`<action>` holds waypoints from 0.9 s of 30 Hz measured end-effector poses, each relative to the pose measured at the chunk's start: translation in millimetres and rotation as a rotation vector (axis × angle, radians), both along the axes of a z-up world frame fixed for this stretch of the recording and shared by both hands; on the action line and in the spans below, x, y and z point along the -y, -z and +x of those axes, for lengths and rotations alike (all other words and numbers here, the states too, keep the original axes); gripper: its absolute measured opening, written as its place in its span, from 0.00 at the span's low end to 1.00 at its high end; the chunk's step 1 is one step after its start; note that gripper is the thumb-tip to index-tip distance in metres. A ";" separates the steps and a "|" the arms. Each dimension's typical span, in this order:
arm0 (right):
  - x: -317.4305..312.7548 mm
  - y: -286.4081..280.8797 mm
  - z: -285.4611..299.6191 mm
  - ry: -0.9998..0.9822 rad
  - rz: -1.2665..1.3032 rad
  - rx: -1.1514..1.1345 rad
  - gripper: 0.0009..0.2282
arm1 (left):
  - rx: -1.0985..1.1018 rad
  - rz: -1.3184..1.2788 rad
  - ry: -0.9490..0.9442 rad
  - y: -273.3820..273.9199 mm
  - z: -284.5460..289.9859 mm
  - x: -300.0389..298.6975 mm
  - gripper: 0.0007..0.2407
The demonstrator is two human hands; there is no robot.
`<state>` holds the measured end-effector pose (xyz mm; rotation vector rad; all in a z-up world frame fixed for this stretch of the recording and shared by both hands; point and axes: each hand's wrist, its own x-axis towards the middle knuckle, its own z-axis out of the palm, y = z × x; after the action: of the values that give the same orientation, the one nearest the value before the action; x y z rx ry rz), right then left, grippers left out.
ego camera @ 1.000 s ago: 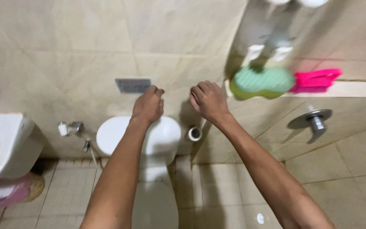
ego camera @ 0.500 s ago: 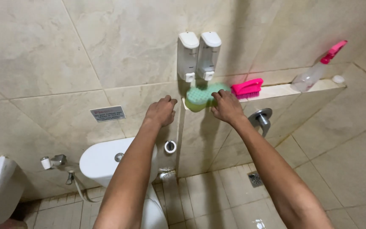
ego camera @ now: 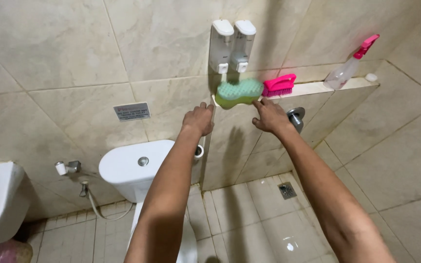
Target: The person scrubs the tiled bathroom floor with a pink brush, then uses a handheld bidet sprayer to rinse the floor and walls. Finally, the person places the brush and a green scrubber on a wall shelf.
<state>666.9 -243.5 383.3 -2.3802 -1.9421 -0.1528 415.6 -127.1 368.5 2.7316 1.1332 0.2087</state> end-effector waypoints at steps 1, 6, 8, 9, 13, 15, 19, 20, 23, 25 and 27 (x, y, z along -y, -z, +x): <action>7.4 -3.2 -3.2 0.003 -0.006 0.002 0.30 | 0.002 -0.006 0.003 1.8 -0.6 4.2 0.23; 7.5 -3.3 -2.2 -0.002 -0.033 0.021 0.32 | -0.019 -0.021 -0.013 14.9 -15.0 2.9 0.22; 1.4 4.6 0.6 -0.020 -0.016 0.032 0.32 | -0.032 -0.019 -0.018 8.9 -24.4 3.6 0.23; -0.6 7.4 5.4 -0.032 0.005 0.050 0.31 | -0.040 -0.014 -0.016 5.6 -25.1 4.0 0.24; -14.3 7.5 8.0 -0.007 -0.041 0.027 0.31 | -0.051 -0.021 -0.062 0.2 -34.0 -0.7 0.24; -26.8 20.8 22.8 -0.089 0.009 0.073 0.31 | -0.065 -0.043 -0.095 2.4 -33.5 -1.7 0.26; -43.5 17.3 37.8 -0.088 -0.010 0.064 0.31 | -0.087 -0.028 -0.120 3.3 -16.0 -14.5 0.23; -49.4 17.2 44.4 -0.079 -0.023 0.061 0.31 | -0.078 -0.039 -0.128 3.7 -9.2 -19.0 0.24; -69.6 15.9 68.7 -0.088 -0.034 0.070 0.33 | -0.061 -0.056 -0.154 2.1 14.6 -29.0 0.25; -84.2 14.4 83.3 -0.106 -0.028 0.079 0.34 | -0.055 -0.060 -0.170 0.9 31.2 -35.0 0.25; -95.7 12.6 96.8 -0.148 -0.028 0.080 0.37 | -0.069 -0.068 -0.167 0.8 49.5 -40.2 0.25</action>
<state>763.7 -147.9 370.6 -2.2696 -2.1602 -0.2176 465.2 -86.9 367.7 2.6047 1.3626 0.0960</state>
